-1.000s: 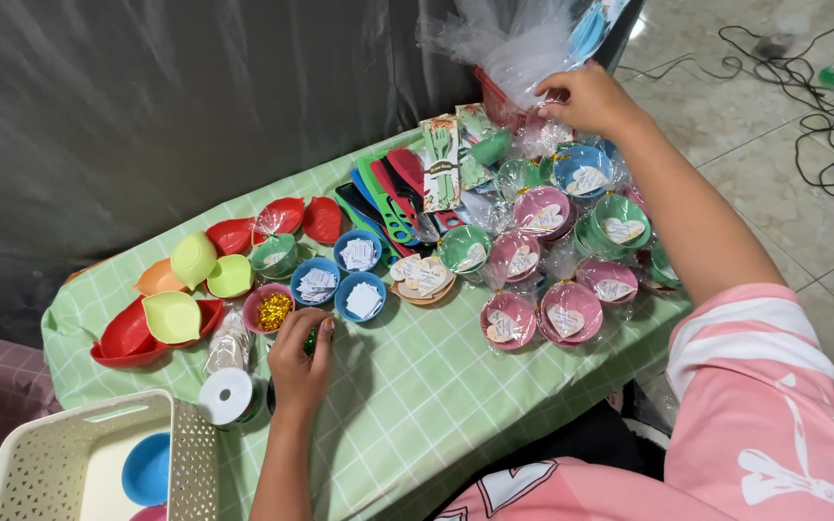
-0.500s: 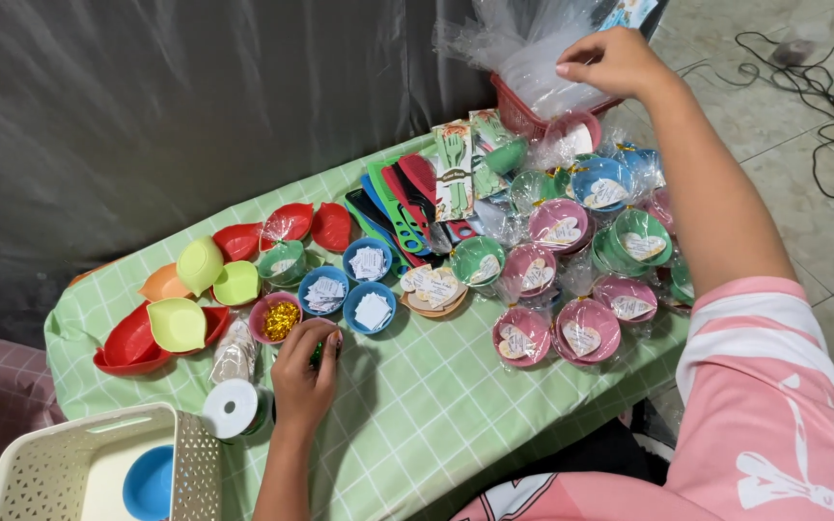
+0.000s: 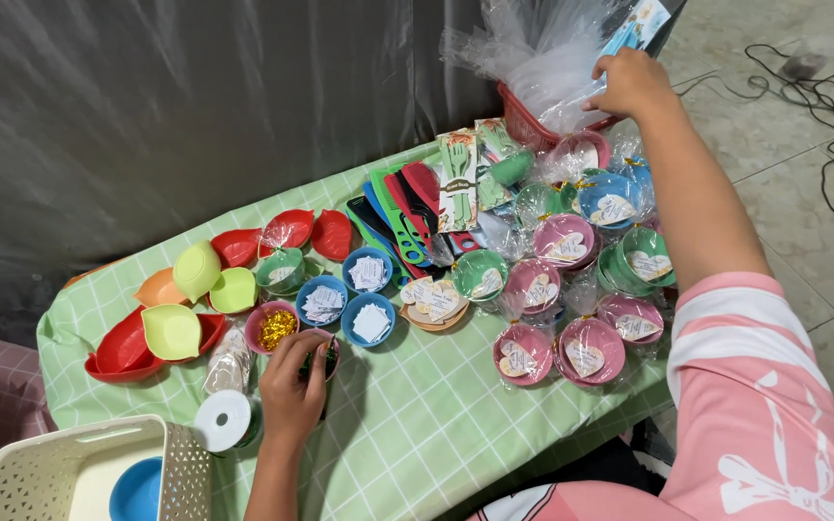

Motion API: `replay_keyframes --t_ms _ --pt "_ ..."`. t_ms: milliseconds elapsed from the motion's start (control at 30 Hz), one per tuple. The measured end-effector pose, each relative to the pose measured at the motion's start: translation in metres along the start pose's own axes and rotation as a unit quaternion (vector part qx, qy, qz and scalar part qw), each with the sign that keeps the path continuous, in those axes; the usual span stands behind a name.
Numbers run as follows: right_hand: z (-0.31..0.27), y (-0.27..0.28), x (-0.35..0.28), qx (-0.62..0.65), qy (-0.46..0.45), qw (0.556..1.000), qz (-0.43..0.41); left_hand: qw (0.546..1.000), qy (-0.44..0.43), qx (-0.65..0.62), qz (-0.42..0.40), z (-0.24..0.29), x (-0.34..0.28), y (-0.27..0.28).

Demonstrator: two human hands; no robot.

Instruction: The person places small paper slips into small plastic bowls and then inserts the bowls into clear plastic bags by hand.

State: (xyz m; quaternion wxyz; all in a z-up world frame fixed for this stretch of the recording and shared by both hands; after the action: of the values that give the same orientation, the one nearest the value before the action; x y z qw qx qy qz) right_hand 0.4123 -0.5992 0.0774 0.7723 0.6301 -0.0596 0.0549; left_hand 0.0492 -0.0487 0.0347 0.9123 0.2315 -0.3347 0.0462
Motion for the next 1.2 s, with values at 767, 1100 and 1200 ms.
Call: replay_keyframes --t_ms 767,1100,1200 --pt "0.015 0.070 -0.022 0.228 0.007 0.940 0.253 1.000 0.003 -0.002 0.005 -0.005 -0.001 0.003" --pt "-0.115 0.240 -0.237 0.523 0.183 0.770 0.316 0.987 0.053 -0.153 -0.002 0.005 -0.002 -0.004" --pt "-0.176 0.236 -0.311 0.544 0.219 0.798 0.137 0.932 0.156 -0.325 -0.019 -0.019 -0.017 -0.015"
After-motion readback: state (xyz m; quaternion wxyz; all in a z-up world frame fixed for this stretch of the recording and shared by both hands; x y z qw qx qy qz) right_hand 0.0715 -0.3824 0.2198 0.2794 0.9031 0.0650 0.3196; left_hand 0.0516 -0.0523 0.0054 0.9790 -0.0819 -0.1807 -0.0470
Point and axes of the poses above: each hand's wrist, its own x-axis towards the middle knuckle, its own y-axis out of the back of the hand, z = x × y, the point moved 6 cm from there along x, towards the middle knuckle, and after that the axes turned 9 degrees about -x, right-handed, at the moved point
